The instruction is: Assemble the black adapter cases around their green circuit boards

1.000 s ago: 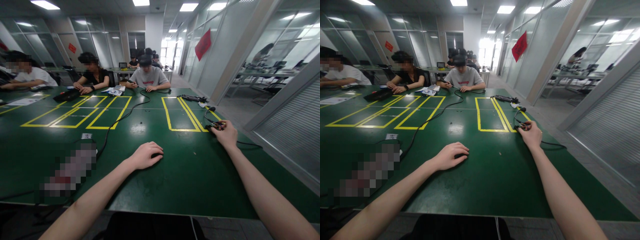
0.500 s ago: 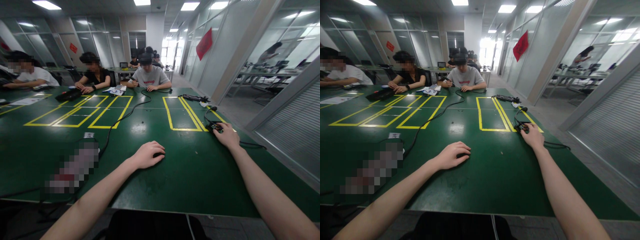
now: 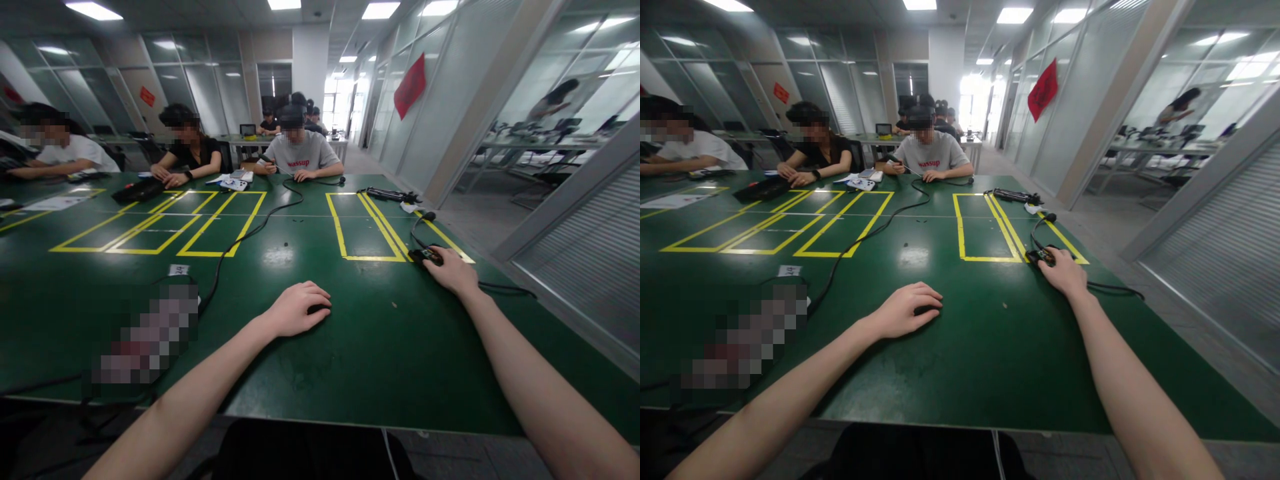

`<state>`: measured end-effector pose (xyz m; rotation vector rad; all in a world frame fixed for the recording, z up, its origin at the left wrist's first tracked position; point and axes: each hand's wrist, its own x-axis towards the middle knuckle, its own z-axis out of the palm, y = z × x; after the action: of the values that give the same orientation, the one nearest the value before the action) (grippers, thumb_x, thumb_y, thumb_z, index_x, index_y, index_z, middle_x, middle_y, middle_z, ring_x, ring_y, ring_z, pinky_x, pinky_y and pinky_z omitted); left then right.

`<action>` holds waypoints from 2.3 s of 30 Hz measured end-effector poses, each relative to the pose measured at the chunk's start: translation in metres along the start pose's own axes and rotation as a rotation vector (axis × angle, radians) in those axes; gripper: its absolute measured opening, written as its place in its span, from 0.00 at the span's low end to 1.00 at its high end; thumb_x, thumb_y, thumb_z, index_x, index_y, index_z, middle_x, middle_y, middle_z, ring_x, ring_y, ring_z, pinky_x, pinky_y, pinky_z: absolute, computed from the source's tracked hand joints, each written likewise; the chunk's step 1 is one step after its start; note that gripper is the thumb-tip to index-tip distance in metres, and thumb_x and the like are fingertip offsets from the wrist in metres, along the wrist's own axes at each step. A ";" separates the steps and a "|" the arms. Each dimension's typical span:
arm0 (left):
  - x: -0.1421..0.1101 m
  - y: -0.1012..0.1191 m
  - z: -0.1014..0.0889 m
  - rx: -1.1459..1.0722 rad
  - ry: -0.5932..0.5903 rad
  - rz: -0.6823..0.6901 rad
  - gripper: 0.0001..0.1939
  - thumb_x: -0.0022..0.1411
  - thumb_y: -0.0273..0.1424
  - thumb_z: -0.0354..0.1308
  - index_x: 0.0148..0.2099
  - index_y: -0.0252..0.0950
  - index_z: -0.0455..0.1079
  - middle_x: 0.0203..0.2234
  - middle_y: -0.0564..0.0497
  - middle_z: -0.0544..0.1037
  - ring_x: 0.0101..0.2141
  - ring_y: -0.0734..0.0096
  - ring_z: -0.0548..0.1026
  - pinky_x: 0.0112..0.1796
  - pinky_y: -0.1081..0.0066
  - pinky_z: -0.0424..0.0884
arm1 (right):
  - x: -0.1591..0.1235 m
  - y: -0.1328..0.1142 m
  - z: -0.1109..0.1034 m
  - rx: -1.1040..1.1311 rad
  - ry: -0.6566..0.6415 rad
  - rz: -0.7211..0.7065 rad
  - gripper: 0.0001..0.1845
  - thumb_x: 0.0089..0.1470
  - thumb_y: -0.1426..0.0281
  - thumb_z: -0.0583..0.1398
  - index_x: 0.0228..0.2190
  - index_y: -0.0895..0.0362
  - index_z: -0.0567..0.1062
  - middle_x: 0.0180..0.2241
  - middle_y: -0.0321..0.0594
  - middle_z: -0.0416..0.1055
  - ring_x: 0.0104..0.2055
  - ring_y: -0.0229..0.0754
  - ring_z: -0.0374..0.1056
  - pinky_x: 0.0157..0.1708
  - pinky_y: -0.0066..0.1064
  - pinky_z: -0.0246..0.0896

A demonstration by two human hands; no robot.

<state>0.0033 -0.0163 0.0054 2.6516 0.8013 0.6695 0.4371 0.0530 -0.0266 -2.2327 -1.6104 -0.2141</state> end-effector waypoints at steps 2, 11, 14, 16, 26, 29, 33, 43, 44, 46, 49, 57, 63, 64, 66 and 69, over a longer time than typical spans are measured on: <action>0.000 -0.001 0.001 0.002 0.003 0.001 0.08 0.70 0.32 0.59 0.45 0.37 0.80 0.47 0.48 0.83 0.48 0.62 0.79 0.52 0.62 0.75 | -0.003 -0.006 -0.005 -0.022 -0.059 0.041 0.28 0.60 0.55 0.57 0.57 0.52 0.76 0.55 0.50 0.72 0.48 0.56 0.74 0.43 0.43 0.71; 0.001 0.001 0.001 0.001 0.011 -0.012 0.09 0.70 0.32 0.59 0.46 0.38 0.79 0.46 0.48 0.84 0.47 0.62 0.79 0.51 0.63 0.75 | -0.012 -0.029 -0.009 0.050 -0.074 -0.084 0.28 0.60 0.53 0.57 0.54 0.54 0.79 0.52 0.51 0.75 0.46 0.56 0.76 0.37 0.40 0.71; 0.003 0.002 0.001 0.000 0.009 -0.028 0.10 0.70 0.32 0.58 0.49 0.38 0.78 0.46 0.48 0.83 0.48 0.62 0.79 0.52 0.61 0.75 | -0.021 -0.044 -0.007 0.124 -0.110 -0.190 0.26 0.60 0.54 0.58 0.54 0.54 0.79 0.52 0.50 0.76 0.47 0.56 0.76 0.37 0.39 0.72; 0.003 0.002 0.001 -0.005 0.010 -0.036 0.11 0.70 0.32 0.58 0.52 0.38 0.77 0.48 0.48 0.83 0.49 0.61 0.79 0.53 0.61 0.74 | -0.031 -0.060 -0.006 0.206 -0.119 -0.320 0.24 0.59 0.56 0.60 0.53 0.53 0.79 0.52 0.48 0.77 0.47 0.55 0.76 0.39 0.39 0.73; 0.003 0.005 -0.002 -0.019 0.098 0.023 0.22 0.62 0.43 0.66 0.54 0.38 0.73 0.49 0.42 0.79 0.50 0.55 0.76 0.53 0.57 0.73 | -0.125 -0.161 -0.032 0.743 -0.440 -1.096 0.21 0.57 0.71 0.63 0.53 0.53 0.78 0.50 0.46 0.75 0.49 0.47 0.75 0.50 0.37 0.71; 0.003 0.007 -0.004 -0.036 0.031 0.026 0.27 0.58 0.49 0.69 0.50 0.36 0.73 0.40 0.45 0.79 0.41 0.58 0.77 0.46 0.61 0.74 | -0.133 -0.166 -0.035 0.792 -0.460 -1.121 0.26 0.54 0.74 0.63 0.55 0.53 0.77 0.51 0.46 0.75 0.50 0.48 0.75 0.51 0.38 0.71; 0.003 0.004 -0.004 0.030 0.020 -0.002 0.33 0.58 0.45 0.70 0.60 0.37 0.69 0.42 0.45 0.79 0.43 0.58 0.76 0.46 0.61 0.74 | -0.127 -0.162 -0.033 0.878 -0.440 -1.058 0.27 0.54 0.73 0.65 0.56 0.53 0.74 0.53 0.47 0.72 0.52 0.49 0.73 0.53 0.39 0.70; 0.003 -0.004 -0.006 0.149 0.028 -0.054 0.20 0.61 0.42 0.67 0.52 0.38 0.75 0.45 0.44 0.79 0.49 0.54 0.76 0.53 0.56 0.73 | -0.104 -0.143 -0.037 0.759 -0.333 -1.000 0.23 0.56 0.68 0.64 0.54 0.52 0.74 0.54 0.47 0.71 0.51 0.48 0.73 0.51 0.40 0.72; 0.003 -0.004 -0.005 0.149 0.034 -0.058 0.19 0.61 0.42 0.67 0.51 0.38 0.75 0.46 0.44 0.79 0.50 0.54 0.76 0.53 0.56 0.72 | -0.099 -0.139 -0.037 0.735 -0.326 -0.988 0.22 0.56 0.68 0.65 0.52 0.52 0.75 0.53 0.47 0.71 0.51 0.48 0.74 0.50 0.40 0.72; 0.003 -0.006 -0.005 0.137 0.039 -0.062 0.17 0.62 0.41 0.67 0.49 0.38 0.74 0.47 0.44 0.79 0.52 0.54 0.75 0.54 0.57 0.72 | -0.089 -0.131 -0.037 0.687 -0.334 -0.965 0.14 0.56 0.66 0.65 0.45 0.53 0.78 0.47 0.45 0.74 0.47 0.47 0.74 0.48 0.40 0.72; 0.003 -0.006 -0.005 0.116 0.029 -0.075 0.15 0.62 0.40 0.66 0.47 0.38 0.73 0.48 0.44 0.78 0.53 0.54 0.75 0.54 0.58 0.73 | -0.080 -0.122 -0.037 0.659 -0.403 -0.937 0.10 0.59 0.61 0.65 0.32 0.54 0.79 0.37 0.42 0.75 0.38 0.44 0.74 0.41 0.36 0.71; 0.002 -0.008 0.001 0.127 0.014 -0.082 0.28 0.62 0.44 0.65 0.61 0.40 0.72 0.50 0.42 0.74 0.51 0.53 0.75 0.54 0.55 0.73 | -0.097 -0.140 -0.032 0.694 -0.426 -0.918 0.18 0.64 0.57 0.62 0.26 0.55 0.75 0.30 0.39 0.72 0.29 0.40 0.67 0.30 0.32 0.63; 0.004 -0.009 -0.005 0.090 -0.046 -0.066 0.20 0.62 0.39 0.67 0.54 0.38 0.74 0.54 0.42 0.75 0.63 0.48 0.69 0.67 0.47 0.60 | -0.106 -0.149 -0.027 0.654 -0.328 -0.921 0.17 0.65 0.60 0.61 0.26 0.55 0.72 0.30 0.37 0.70 0.28 0.38 0.66 0.29 0.30 0.60; 0.004 -0.009 -0.007 0.087 -0.051 -0.067 0.19 0.62 0.38 0.67 0.53 0.38 0.73 0.53 0.42 0.76 0.64 0.48 0.67 0.68 0.45 0.56 | -0.107 -0.149 -0.026 0.643 -0.311 -0.916 0.16 0.65 0.60 0.61 0.27 0.55 0.72 0.30 0.37 0.71 0.28 0.38 0.66 0.29 0.30 0.60; 0.005 -0.010 -0.007 0.085 -0.054 -0.071 0.18 0.62 0.38 0.67 0.51 0.37 0.73 0.53 0.42 0.77 0.66 0.48 0.66 0.69 0.44 0.54 | -0.107 -0.149 -0.026 0.618 -0.281 -0.908 0.15 0.64 0.61 0.62 0.27 0.55 0.73 0.31 0.37 0.71 0.29 0.38 0.67 0.30 0.30 0.60; 0.005 -0.016 -0.004 0.069 -0.024 -0.080 0.17 0.62 0.37 0.67 0.51 0.38 0.74 0.53 0.43 0.78 0.66 0.49 0.67 0.68 0.44 0.54 | -0.107 -0.150 -0.025 0.588 -0.249 -0.890 0.14 0.64 0.62 0.62 0.28 0.55 0.74 0.31 0.38 0.72 0.30 0.39 0.68 0.31 0.31 0.61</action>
<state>-0.0023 -0.0003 0.0046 2.6666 0.9346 0.5989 0.2634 -0.0105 -0.0083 -1.0478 -2.3249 0.2919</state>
